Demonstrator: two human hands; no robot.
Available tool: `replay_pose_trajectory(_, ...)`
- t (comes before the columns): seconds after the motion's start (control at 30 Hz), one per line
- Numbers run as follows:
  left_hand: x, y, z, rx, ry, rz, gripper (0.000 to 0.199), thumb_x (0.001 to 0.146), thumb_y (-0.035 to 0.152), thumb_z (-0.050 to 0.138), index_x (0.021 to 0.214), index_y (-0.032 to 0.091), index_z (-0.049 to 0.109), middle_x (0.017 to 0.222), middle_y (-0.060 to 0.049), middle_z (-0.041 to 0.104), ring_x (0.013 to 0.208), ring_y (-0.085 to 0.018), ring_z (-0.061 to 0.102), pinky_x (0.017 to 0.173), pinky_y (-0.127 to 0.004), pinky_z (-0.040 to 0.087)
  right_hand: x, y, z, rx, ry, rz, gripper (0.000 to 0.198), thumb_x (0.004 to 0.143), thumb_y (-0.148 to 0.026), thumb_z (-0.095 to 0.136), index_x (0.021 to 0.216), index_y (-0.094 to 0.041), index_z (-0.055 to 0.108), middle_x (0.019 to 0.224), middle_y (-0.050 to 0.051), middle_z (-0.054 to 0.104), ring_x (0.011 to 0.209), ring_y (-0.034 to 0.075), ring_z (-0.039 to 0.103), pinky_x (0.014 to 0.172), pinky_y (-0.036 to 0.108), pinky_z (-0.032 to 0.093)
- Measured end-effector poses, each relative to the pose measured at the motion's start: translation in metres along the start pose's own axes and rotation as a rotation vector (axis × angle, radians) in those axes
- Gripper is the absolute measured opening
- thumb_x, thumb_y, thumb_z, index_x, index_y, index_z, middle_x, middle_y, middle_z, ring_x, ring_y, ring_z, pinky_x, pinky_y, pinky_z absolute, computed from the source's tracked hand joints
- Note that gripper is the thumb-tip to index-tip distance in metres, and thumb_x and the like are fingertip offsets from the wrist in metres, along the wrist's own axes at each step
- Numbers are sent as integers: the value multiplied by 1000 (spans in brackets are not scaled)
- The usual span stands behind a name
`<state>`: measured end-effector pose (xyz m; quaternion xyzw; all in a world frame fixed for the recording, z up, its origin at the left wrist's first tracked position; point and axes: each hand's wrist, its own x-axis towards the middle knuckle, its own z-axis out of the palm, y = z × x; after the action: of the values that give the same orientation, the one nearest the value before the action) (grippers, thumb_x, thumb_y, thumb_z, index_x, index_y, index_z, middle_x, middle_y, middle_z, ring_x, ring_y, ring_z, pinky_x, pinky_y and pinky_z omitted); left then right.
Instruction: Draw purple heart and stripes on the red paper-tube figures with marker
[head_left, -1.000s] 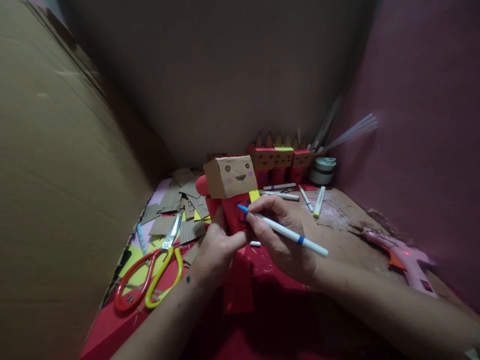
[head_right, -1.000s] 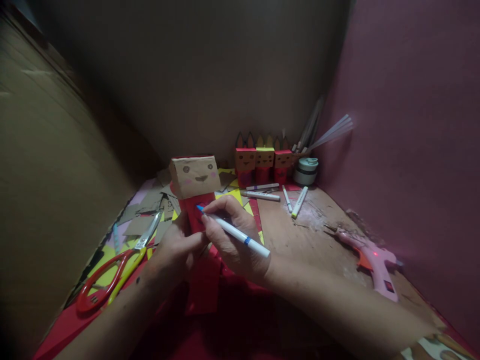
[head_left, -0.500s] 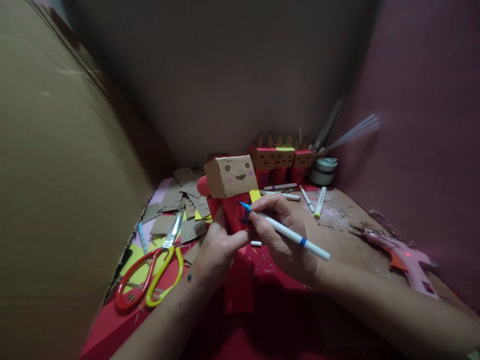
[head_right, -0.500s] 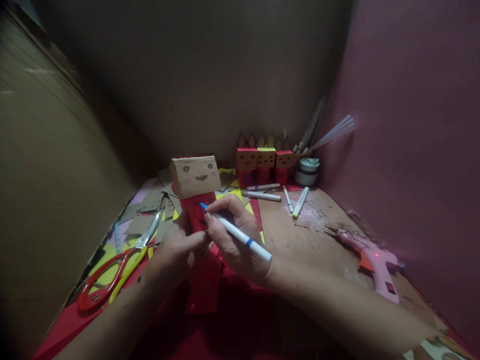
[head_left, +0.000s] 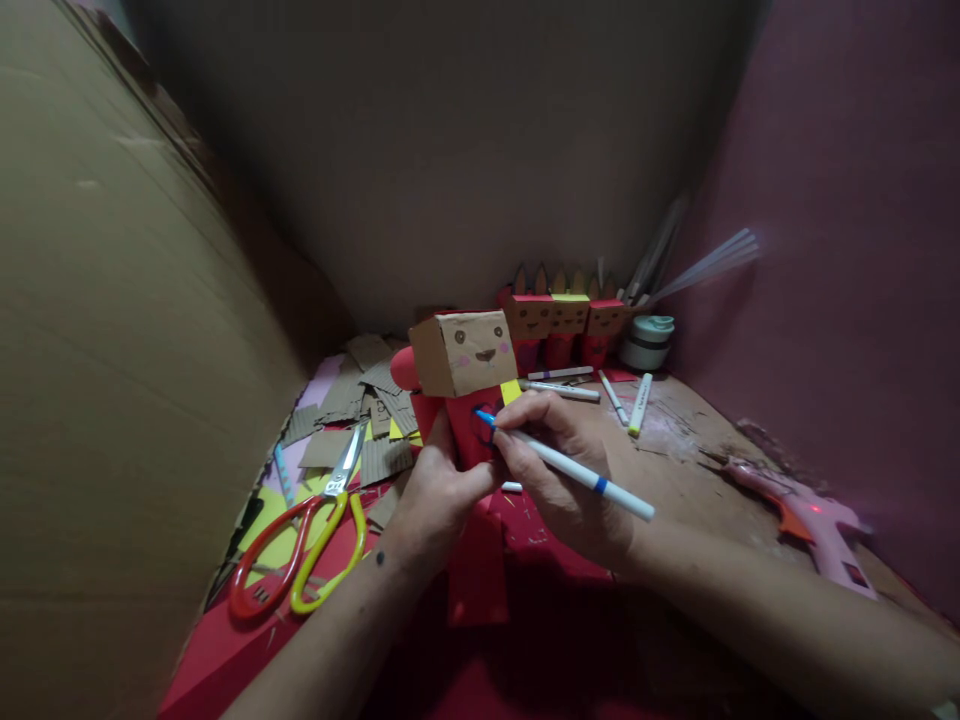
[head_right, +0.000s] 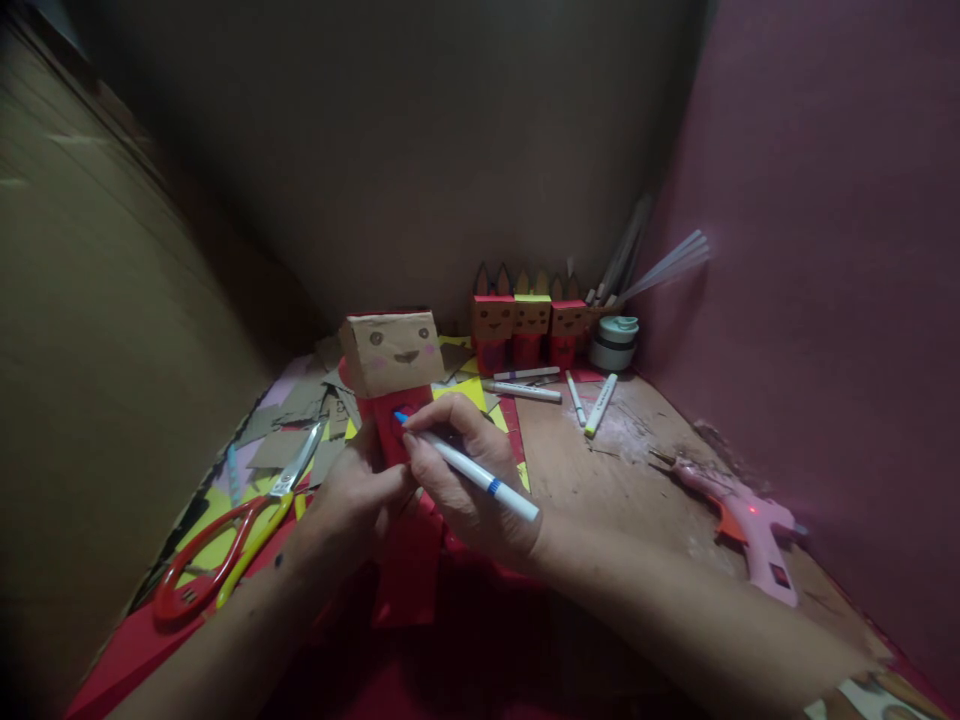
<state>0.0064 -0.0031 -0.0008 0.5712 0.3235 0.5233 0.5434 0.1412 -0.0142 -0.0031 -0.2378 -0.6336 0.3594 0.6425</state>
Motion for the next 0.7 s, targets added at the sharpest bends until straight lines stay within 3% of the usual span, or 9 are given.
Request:
replay_pose_trajectory(0.37,-2,6,4,35,10,-29,42,73,17,74,115,17,67,91,-3,75,109,-26,69,94,-35,56,1,-7,2,-15,62,40,5,90,-19,63,91,-23,60,72,-4,54,59,10,49,52,21,45)
replay_pose_trajectory(0.7,0,5,1,48,-1,4,43,74,16,74,116,18,66,92,-2,76,107,-24,68,94,-32,54,0,-5,0,-47,34,33,3,90,-20,63,91,-22,61,77,-4,56,61,9,49,54,22,43)
